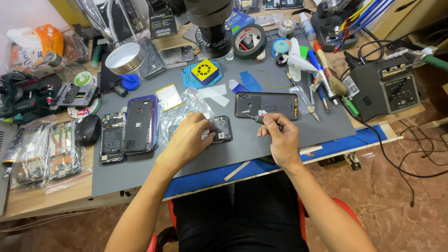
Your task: The person uses a screwdriver to remove screws from a disassembled smartphone, then uses a blue plastic pry tool to separate the screen from the phone's frame. The person lifts the screen and sets it aside.
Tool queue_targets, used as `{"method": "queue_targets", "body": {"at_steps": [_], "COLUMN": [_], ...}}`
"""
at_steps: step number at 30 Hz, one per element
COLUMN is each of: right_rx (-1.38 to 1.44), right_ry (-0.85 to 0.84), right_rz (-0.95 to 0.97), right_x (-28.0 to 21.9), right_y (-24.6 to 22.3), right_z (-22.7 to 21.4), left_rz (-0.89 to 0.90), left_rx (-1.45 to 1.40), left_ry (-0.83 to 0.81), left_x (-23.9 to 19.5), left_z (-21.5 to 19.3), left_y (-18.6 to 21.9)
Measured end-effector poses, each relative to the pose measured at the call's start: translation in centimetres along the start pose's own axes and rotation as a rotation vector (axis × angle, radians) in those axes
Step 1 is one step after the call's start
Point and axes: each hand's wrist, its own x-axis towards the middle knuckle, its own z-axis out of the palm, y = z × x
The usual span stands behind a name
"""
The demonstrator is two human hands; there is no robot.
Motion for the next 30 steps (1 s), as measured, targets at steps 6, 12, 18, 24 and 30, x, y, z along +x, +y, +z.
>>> {"method": "queue_targets", "body": {"at_steps": [6,12,18,24,30], "right_rx": [0.059,0.189,0.108,-0.314,-0.790], "right_ry": [0.042,0.165,0.164,-0.087,-0.177], "right_rz": [0.003,0.009,-0.003,-0.073,-0.122], "right_x": [0.1,0.0,-0.4,-1.0,-1.9], "right_y": [0.6,-0.3,0.1,-3.7,-3.4], "right_z": [-0.1,0.3,0.2,1.9,3.4], "left_rz": [-0.002,0.032,0.097,0.036,0.130], "left_rx": [-0.009,-0.299,-0.312,-0.130,0.223], "left_ry": [0.075,0.080,0.126,0.557,0.700], "left_x": [0.3,7.1,8.3,1.6,-3.6], "left_z": [1.4,2.9,4.0,2.2,4.2], "left_y": [-1.3,3.5,5.0,1.5,0.8]}}
